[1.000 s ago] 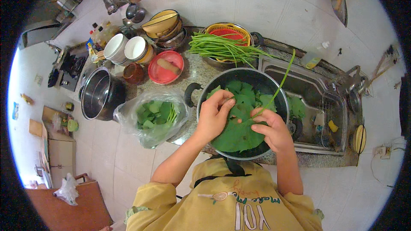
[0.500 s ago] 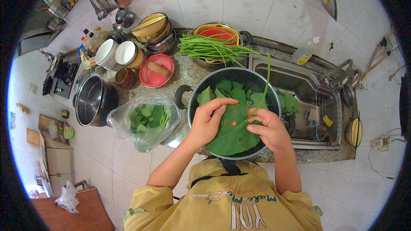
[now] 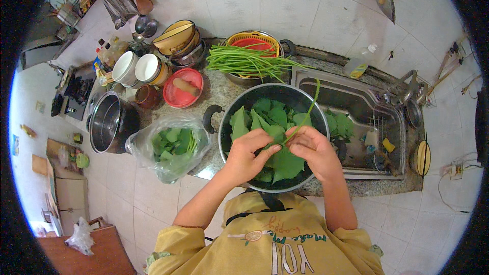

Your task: The person stands at a kitchen counter and prepares green leafy vegetables by hand. They pick up individual leaves, remove the stems, and place the cleaned leaves into a metal bowl. The person handles the leaves one by one, occasionally inspecting them before adding them to the bowl.

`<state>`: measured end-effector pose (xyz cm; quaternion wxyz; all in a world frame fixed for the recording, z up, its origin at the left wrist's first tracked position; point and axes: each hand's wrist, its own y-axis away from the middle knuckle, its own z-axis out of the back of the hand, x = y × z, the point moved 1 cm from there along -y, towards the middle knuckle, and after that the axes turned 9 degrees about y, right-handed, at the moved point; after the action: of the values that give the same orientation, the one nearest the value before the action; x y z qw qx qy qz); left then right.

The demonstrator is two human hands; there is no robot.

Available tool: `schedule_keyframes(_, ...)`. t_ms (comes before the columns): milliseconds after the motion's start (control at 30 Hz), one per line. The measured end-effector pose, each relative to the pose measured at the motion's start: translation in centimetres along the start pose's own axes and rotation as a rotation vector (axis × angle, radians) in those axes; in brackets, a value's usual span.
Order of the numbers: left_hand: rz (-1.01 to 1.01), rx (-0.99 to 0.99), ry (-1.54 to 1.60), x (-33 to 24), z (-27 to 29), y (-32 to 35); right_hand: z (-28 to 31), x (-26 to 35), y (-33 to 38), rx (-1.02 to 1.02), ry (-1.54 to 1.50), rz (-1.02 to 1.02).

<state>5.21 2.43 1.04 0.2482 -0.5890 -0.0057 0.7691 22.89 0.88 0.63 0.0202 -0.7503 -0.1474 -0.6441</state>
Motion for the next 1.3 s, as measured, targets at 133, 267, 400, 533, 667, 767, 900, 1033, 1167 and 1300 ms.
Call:
schedule_keyframes(133, -0.036, 0.020, 0.055, 0.1, -0.6, -0.2, 0.4, -0.1, 0.0, -0.085, 0.022, -0.005)
schedule_keyframes(267, -0.087, -0.014, 0.050, 0.2, -1.4, -0.7, 0.5, -0.3, 0.2, -0.161, 0.209, 0.079)
schedule_keyframes(400, -0.126, -0.025, -0.138, -0.5, -1.8, -0.8, 0.7, -1.1, 0.0, -0.185, 0.250, 0.085)
schedule_keyframes(533, -0.179, 0.005, -0.260, 0.6, -1.8, -0.4, 0.4, -0.7, 0.0, -0.216, 0.142, 0.050)
schedule_keyframes(667, -0.113, -0.003, -0.197, 0.2, -2.0, -0.3, 1.1, -0.6, 0.1, -0.288, 0.071, 0.080)
schedule_keyframes(767, 0.036, 0.013, -0.024, 0.5, -2.2, -0.2, 1.8, 0.1, 0.2, -0.305, 0.067, 0.111)
schedule_keyframes(900, 0.311, 0.102, 0.295, 0.5, -1.9, -0.4, 2.5, 0.7, 0.3, -0.320, 0.023, 0.143)
schedule_keyframes(1033, 0.481, 0.148, 0.580, 1.2, -2.2, -0.4, 3.0, 0.7, 0.4, -0.329, 0.035, 0.164)
schedule_keyframes(1167, 0.599, 0.142, 0.908, 1.7, -2.4, -0.5, 3.0, 0.6, 0.5, -0.303, 0.034, 0.176)
schedule_keyframes(1300, 0.698, 0.141, 1.214, 2.4, -3.2, -0.4, 3.0, 0.3, 0.8, -0.305, 0.030, 0.185)
